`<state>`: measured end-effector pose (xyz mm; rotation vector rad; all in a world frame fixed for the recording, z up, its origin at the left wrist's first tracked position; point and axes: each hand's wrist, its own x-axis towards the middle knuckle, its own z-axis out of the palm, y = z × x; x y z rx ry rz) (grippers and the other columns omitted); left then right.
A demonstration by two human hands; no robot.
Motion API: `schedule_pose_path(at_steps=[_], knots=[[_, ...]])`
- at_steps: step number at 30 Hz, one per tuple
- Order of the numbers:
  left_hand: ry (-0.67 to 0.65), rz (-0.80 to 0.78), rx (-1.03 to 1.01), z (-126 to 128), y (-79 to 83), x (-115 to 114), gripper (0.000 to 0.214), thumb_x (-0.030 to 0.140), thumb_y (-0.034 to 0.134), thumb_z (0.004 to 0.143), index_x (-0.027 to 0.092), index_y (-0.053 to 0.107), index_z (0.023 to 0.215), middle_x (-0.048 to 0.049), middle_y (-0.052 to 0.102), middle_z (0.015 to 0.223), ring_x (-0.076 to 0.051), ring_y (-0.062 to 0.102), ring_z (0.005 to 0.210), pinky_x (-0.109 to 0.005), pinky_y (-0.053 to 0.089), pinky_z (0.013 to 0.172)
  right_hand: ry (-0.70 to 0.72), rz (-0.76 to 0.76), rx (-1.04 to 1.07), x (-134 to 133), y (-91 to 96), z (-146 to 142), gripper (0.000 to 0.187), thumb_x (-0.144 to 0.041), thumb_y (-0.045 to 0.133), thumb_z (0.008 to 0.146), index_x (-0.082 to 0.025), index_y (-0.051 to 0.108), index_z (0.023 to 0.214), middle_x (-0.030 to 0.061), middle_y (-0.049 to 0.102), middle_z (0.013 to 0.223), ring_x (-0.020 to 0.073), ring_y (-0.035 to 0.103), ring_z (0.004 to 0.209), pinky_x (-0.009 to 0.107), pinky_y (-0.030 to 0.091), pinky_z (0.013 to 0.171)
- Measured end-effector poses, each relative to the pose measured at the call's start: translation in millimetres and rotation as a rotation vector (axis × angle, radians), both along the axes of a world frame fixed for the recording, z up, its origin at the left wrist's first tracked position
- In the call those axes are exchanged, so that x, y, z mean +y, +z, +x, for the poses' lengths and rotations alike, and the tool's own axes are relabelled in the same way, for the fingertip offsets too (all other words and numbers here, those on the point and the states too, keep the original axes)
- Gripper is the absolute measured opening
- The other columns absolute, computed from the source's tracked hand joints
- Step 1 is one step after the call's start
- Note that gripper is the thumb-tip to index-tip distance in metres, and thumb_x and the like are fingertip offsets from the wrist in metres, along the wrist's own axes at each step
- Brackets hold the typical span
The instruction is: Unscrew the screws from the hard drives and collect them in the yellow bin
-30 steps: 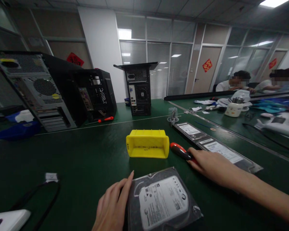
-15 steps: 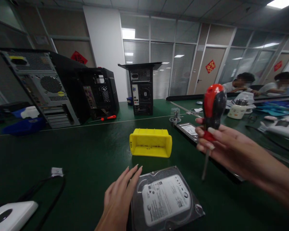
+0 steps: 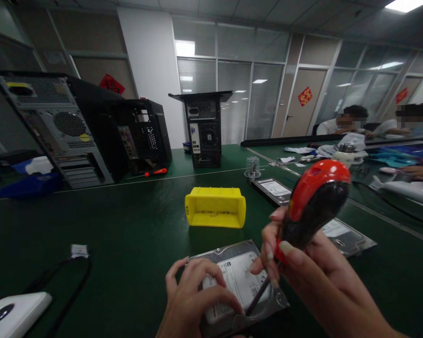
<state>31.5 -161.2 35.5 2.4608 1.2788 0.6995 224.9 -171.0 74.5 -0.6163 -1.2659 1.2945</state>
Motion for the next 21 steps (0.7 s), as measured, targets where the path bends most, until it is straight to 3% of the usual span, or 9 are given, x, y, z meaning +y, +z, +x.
schedule_pose_path(at_steps=[6, 12, 21], knots=[[-0.010, -0.102, -0.014, 0.1, -1.5, 3.4, 0.019, 0.039, 0.082, 0.059, 0.034, 0.073, 0.075, -0.0016, 0.062, 0.098, -0.032, 0.056, 0.104, -0.057, 0.026, 0.098, 0.053, 0.011, -0.058, -0.4, -1.8, -6.3, 0.022, -0.034, 0.053, 0.091, -0.034, 0.051, 0.112, -0.0017, 0.055, 0.086, 0.0107, 0.061, 0.080, 0.024, 0.052, 0.074], [-0.022, -0.088, -0.053, -1.4, -2.7, 2.7, 0.019, 0.035, 0.079, 0.061, 0.032, 0.072, 0.077, -0.0022, 0.063, 0.098, -0.031, 0.056, 0.103, -0.058, 0.025, 0.096, 0.082, -0.006, -0.055, 0.9, -5.4, -12.1, 0.022, -0.035, 0.052, 0.091, -0.036, 0.051, 0.113, -0.0034, 0.055, 0.088, 0.0086, 0.060, 0.081, 0.022, 0.051, 0.077], [0.002, -0.138, -0.047, 1.5, -3.8, 6.7, 0.030, 0.036, 0.087, 0.051, 0.035, 0.073, 0.077, 0.0002, 0.066, 0.097, -0.033, 0.055, 0.105, -0.060, 0.025, 0.097, 0.101, -0.014, -0.040, 0.4, -5.9, -8.9, 0.023, -0.032, 0.050, 0.093, -0.039, 0.050, 0.115, -0.0037, 0.054, 0.090, 0.0081, 0.060, 0.083, 0.021, 0.052, 0.077]])
